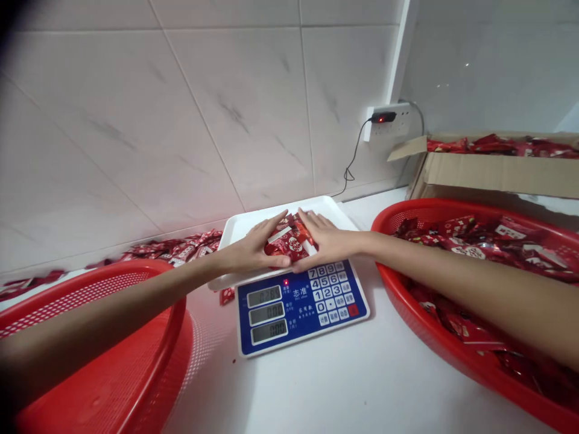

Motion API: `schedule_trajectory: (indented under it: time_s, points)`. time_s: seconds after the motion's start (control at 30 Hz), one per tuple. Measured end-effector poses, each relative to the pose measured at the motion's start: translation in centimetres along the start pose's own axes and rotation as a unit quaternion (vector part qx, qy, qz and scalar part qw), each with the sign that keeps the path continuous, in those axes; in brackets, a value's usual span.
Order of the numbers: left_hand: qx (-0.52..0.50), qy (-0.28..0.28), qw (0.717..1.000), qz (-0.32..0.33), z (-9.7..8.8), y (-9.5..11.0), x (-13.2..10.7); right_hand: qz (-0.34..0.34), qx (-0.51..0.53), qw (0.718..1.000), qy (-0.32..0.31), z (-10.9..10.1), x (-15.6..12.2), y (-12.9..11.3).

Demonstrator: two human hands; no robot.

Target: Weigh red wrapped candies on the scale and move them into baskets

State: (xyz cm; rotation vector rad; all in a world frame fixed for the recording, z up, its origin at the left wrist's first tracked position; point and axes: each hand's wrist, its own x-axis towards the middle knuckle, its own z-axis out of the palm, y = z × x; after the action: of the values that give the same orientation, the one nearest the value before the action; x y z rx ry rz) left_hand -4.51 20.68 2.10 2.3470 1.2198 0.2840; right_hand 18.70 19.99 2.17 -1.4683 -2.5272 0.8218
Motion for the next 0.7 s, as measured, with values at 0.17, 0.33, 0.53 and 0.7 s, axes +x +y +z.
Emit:
schedule_trajectory:
  time_s: [0.17,0.33,0.53,0.7]
  points:
    - [0.048,0.04,0.998,0.001,0.5,0.1,0.3,-0.02,0.024,0.998,0.055,0.8,2.1,-1.2]
    - [0.066,0.083,0.994,-0.031,0.7,0.2,0.6,-0.044,0.041,0.993,0.104,0.3,3.4,-0.5]
    - [-0.011,0.054,0.994,-0.095,-0.9,-0.1,2.3,-0.08,0.113,0.986,0.096,-0.2,4.6,-0.3]
    - [-0.07,-0.033,0.986,-0.148,-3.0,-0.9,4.9,-0.035,0.145,0.988,0.051,-1.6,5.3,-0.9]
